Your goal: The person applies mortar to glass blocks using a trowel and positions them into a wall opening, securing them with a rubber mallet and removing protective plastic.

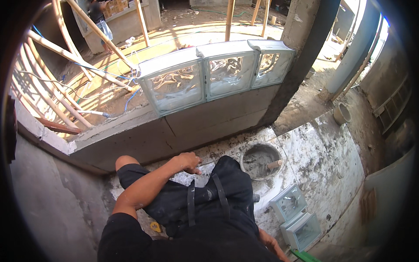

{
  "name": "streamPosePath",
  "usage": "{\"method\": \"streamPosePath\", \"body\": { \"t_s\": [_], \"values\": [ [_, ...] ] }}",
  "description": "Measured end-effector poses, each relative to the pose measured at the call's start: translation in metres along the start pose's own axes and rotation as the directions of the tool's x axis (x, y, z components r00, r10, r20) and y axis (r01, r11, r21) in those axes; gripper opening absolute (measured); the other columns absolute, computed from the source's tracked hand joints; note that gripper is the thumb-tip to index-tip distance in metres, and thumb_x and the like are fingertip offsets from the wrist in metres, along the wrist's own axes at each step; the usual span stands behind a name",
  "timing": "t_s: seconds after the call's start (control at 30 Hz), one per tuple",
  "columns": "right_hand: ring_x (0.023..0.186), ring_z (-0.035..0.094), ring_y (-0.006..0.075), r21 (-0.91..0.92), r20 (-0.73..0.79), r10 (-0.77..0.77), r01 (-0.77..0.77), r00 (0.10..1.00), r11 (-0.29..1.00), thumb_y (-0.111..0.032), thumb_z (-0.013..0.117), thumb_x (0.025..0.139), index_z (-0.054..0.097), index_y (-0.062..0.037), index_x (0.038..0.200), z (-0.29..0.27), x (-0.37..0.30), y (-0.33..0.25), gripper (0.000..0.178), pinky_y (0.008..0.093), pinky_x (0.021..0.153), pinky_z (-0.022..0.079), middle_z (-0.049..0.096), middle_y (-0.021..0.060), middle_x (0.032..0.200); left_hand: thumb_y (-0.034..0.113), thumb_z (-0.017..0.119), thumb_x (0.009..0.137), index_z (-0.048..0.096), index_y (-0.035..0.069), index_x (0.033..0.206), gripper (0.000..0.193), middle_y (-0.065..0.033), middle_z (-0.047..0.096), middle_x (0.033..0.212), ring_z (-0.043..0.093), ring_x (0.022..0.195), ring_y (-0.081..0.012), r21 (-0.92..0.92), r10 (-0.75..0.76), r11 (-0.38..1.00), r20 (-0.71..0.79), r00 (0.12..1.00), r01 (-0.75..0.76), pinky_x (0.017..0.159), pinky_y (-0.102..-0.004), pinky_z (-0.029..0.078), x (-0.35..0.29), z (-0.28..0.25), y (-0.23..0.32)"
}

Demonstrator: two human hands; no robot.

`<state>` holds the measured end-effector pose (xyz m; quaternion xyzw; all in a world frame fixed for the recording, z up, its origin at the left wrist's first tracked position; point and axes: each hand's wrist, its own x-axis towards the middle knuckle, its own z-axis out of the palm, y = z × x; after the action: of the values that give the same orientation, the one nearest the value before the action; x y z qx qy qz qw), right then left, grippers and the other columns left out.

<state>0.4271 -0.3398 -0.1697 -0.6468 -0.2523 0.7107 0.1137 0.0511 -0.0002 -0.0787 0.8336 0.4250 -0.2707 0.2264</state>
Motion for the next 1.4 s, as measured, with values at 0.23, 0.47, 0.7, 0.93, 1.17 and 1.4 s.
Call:
{"method": "streamPosePath", "body": {
  "t_s": [0.23,0.47,0.7,0.93,1.17,1.4],
  "values": [
    [0.077,0.066,0.0169,0.006,0.006,0.014,-0.014,1.000,1.000,-0.031,0.051,0.100,0.062,0.0009,0.120,0.002,0.000,-0.008,0.039,0.0336,0.070,0.052,0.069,0.0114,0.088,0.058,0.068,0.085,0.066,0.006,0.123,0.064,-0.0196,0.068,0.118,0.064,0.113,-0.0393,-0.024,0.051,0.998,-0.010,0.999,-0.051,0.093,-0.0459,0.054,-0.005,-0.002,0.003],
    [0.077,0.065,0.0163,0.042,0.012,0.009,-0.009,1.000,0.999,-0.030,0.051,0.100,0.062,0.0005,0.121,0.011,-0.006,0.001,0.039,0.0328,0.069,0.052,0.069,0.0105,0.087,0.057,0.069,0.085,0.060,0.007,0.130,0.067,-0.0234,0.067,0.115,0.063,0.113,-0.0405,-0.076,0.056,0.995,-0.018,0.998,-0.058,0.092,-0.0475,0.053,-0.001,0.008,-0.010],
    [0.076,0.065,0.0157,0.074,0.020,-0.022,0.020,1.000,0.997,-0.030,0.051,0.100,0.062,0.0002,0.122,0.024,-0.022,0.037,0.039,0.0320,0.069,0.052,0.068,0.0096,0.086,0.056,0.071,0.084,0.058,0.009,0.134,0.070,-0.0245,0.065,0.121,0.062,0.115,-0.0409,-0.076,0.036,0.997,0.016,0.999,-0.034,0.096,-0.0479,0.052,-0.004,0.001,0.001],
    [0.075,0.065,0.0151,0.074,0.079,-0.081,0.075,0.994,0.994,-0.029,0.051,0.101,0.062,-0.0002,0.124,0.043,-0.019,0.049,0.038,0.0312,0.068,0.052,0.068,0.0087,0.085,0.056,0.072,0.082,0.056,0.011,0.139,0.074,-0.0262,0.068,0.113,0.063,0.112,-0.0414,-0.088,0.019,0.996,0.050,0.999,-0.014,0.097,-0.0477,0.050,-0.026,-0.012,-0.004],
    [0.074,0.065,0.0145,0.186,0.028,-0.084,0.078,0.996,0.979,-0.028,0.051,0.101,0.062,-0.0005,0.125,0.049,-0.019,0.061,0.038,0.0305,0.068,0.052,0.068,0.0079,0.084,0.058,0.070,0.083,0.055,0.008,0.139,0.076,-0.0282,0.065,0.119,0.060,0.117,-0.0424,-0.057,0.021,0.998,0.085,0.996,-0.016,0.101,-0.0472,0.048,-0.013,-0.007,0.001],
    [0.070,0.065,0.0146,0.535,-0.233,-0.080,0.197,0.969,0.821,-0.029,0.052,0.102,0.061,-0.0004,0.125,0.028,0.008,0.063,0.038,0.0300,0.067,0.053,0.068,0.0083,0.080,0.058,0.068,0.085,0.055,0.008,0.139,0.075,-0.0281,0.066,0.116,0.060,0.115,-0.0429,-0.064,0.015,0.998,0.125,0.992,-0.007,0.099,-0.0477,0.049,-0.013,0.010,-0.012]
  ]
}}
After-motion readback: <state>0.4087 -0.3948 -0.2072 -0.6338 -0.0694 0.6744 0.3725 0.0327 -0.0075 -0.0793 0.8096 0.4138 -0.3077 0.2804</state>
